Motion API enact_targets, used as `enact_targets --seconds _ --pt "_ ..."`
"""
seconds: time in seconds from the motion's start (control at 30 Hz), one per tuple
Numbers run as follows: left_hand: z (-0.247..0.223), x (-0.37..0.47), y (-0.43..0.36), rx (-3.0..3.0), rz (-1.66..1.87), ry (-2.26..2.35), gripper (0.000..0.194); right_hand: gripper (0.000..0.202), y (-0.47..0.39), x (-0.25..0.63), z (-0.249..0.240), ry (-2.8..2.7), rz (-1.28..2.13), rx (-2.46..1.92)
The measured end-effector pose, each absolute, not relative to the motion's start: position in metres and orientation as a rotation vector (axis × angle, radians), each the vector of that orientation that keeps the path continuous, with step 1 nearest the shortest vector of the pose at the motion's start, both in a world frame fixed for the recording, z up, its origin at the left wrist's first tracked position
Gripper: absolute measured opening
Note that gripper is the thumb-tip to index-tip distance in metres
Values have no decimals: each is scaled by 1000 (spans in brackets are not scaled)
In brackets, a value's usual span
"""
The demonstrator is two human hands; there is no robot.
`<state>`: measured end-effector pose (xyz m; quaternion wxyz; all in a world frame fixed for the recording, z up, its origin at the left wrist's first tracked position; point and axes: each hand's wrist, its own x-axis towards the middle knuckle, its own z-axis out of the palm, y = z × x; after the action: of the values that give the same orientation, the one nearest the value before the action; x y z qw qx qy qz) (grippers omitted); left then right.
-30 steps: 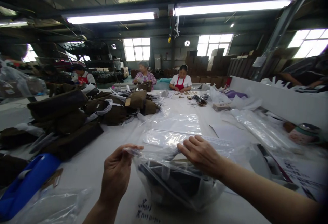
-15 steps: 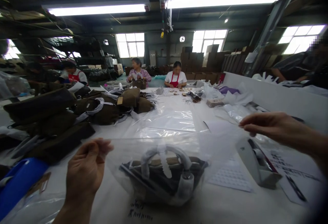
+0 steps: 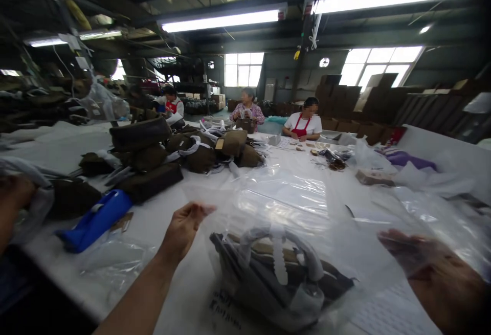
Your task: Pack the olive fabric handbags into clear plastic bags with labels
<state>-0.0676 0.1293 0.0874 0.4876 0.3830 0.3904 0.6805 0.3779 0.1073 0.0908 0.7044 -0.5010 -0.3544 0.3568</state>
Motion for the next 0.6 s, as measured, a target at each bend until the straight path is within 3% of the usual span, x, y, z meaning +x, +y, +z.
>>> enact_targets --seconds 0.2,0.33,0.43,0.6 --pt "147 -57 213 870 1651 900 25 15 208 368 167 -632 1034 -1112" --pt "172 -75 202 1121 1603 794 28 11 201 380 189 -726 930 -949" --pt "138 -92 164 1325 1378 808 34 7 161 396 144 -840 938 -966" --pt "26 -95 107 1516 779 1027 41 39 84 402 1 -934 1158 -1289"
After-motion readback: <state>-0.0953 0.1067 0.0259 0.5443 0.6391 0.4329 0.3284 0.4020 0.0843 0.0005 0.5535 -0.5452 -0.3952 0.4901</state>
